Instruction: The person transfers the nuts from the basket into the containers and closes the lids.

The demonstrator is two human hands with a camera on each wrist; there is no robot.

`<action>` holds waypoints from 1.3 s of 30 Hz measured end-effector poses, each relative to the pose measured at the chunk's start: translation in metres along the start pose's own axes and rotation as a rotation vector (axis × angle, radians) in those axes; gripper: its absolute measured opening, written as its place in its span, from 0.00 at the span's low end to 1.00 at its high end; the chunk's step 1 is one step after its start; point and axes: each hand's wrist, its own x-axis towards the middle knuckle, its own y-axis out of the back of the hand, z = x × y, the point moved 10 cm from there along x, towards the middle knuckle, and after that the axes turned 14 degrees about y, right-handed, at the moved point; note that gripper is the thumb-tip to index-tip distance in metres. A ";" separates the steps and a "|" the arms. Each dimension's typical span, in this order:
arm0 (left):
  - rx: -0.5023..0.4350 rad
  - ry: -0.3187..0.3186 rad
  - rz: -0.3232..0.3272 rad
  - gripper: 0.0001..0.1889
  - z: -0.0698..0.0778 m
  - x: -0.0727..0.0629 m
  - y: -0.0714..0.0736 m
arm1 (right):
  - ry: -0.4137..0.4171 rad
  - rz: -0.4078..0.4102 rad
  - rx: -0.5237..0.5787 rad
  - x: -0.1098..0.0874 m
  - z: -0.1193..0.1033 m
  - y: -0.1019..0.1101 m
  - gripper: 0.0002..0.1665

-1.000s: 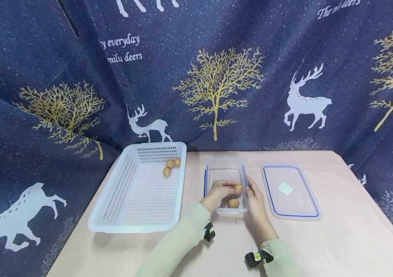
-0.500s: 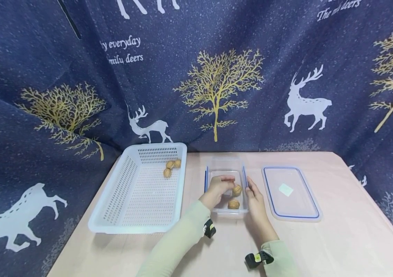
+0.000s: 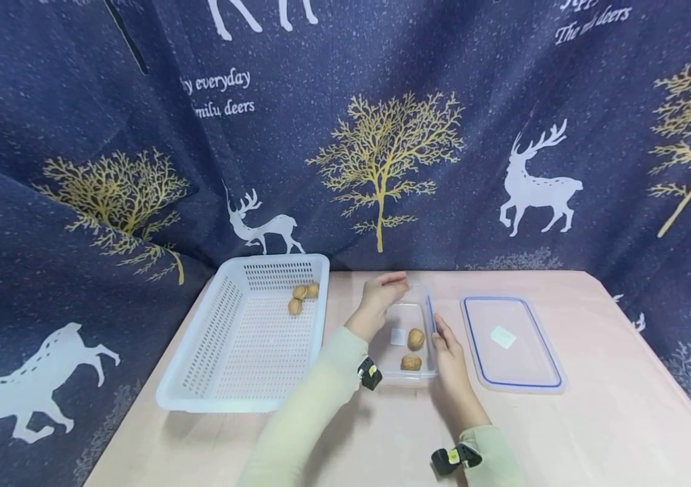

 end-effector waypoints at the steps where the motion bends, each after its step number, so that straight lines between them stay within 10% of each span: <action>1: -0.011 -0.006 -0.004 0.16 0.005 0.000 0.001 | -0.002 0.000 0.000 0.000 0.001 0.000 0.29; 9: -0.102 -0.049 -0.021 0.19 0.043 -0.003 0.022 | -0.024 0.011 0.030 -0.004 0.005 -0.002 0.29; 22: -0.190 -0.148 0.022 0.23 0.085 -0.010 0.113 | -0.074 0.035 0.208 -0.002 0.011 -0.010 0.30; 39: -0.168 -0.045 0.167 0.24 0.037 0.022 0.202 | -0.036 0.035 0.093 0.000 0.006 -0.001 0.29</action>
